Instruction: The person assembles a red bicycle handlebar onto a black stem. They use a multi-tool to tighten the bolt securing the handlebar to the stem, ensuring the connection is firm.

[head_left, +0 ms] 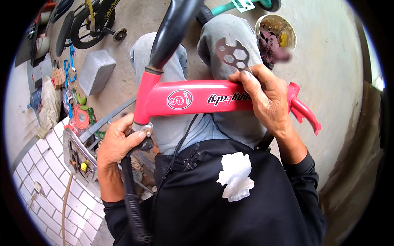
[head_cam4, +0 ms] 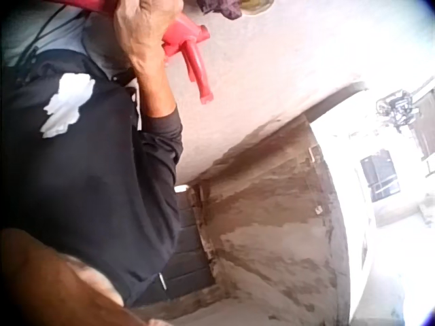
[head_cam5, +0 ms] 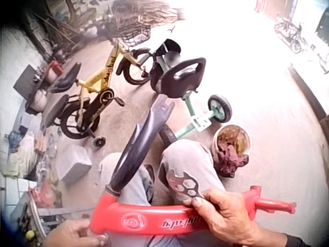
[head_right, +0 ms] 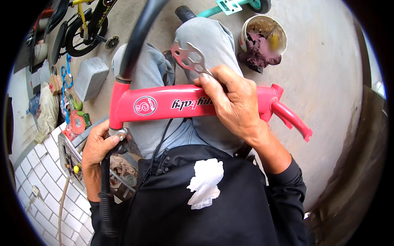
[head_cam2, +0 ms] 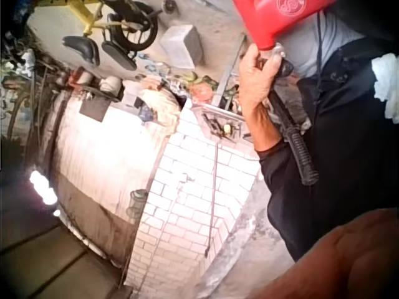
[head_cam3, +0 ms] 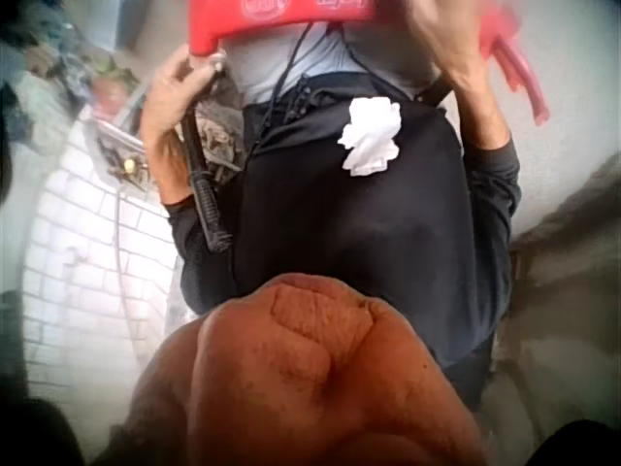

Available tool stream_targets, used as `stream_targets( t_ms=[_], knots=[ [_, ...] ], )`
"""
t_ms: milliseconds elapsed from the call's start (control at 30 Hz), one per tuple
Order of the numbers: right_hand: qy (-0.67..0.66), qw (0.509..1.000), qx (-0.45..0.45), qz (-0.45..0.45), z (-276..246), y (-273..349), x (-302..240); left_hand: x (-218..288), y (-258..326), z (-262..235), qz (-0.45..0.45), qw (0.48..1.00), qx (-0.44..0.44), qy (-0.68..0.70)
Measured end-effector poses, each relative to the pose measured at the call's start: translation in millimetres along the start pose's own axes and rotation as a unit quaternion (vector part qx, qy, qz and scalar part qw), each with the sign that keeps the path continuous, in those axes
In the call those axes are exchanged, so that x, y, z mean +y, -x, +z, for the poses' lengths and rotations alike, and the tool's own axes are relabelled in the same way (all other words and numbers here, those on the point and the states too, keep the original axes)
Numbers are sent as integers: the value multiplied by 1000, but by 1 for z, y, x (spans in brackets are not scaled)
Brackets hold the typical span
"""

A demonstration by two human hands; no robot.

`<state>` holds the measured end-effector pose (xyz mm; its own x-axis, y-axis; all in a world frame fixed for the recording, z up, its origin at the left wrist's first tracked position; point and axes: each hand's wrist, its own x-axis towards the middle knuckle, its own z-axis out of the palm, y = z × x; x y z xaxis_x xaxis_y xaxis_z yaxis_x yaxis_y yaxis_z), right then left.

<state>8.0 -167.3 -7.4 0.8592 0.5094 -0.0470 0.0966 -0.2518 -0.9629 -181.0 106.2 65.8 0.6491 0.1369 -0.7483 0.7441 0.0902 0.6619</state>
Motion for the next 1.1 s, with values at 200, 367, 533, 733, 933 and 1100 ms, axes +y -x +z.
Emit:
stream_targets(
  t_ms=[200, 367, 533, 733, 933, 1100],
  knots=[
    [2, 1000, 18, 7, -6, 3, -1, 20, -10, 0, 72, 963, 57, -255],
    [-7, 999, 42, -5, -5, 6, 4, 44, -9, 10, 85, 934, 81, -336],
    [13, 999, 45, -12, -6, 6, 4, 42, -9, 10, 112, 923, 98, -356],
    [-1, 999, 43, -3, -4, 6, 7, 46, -7, 9, 124, 907, 101, -389],
    [13, 998, 52, -24, -4, 4, 7, 46, -10, 8, 141, 894, 102, -412],
    [16, 999, 43, -28, -4, 3, 8, 45, -14, 8, 134, 898, 100, -407]
  ],
)
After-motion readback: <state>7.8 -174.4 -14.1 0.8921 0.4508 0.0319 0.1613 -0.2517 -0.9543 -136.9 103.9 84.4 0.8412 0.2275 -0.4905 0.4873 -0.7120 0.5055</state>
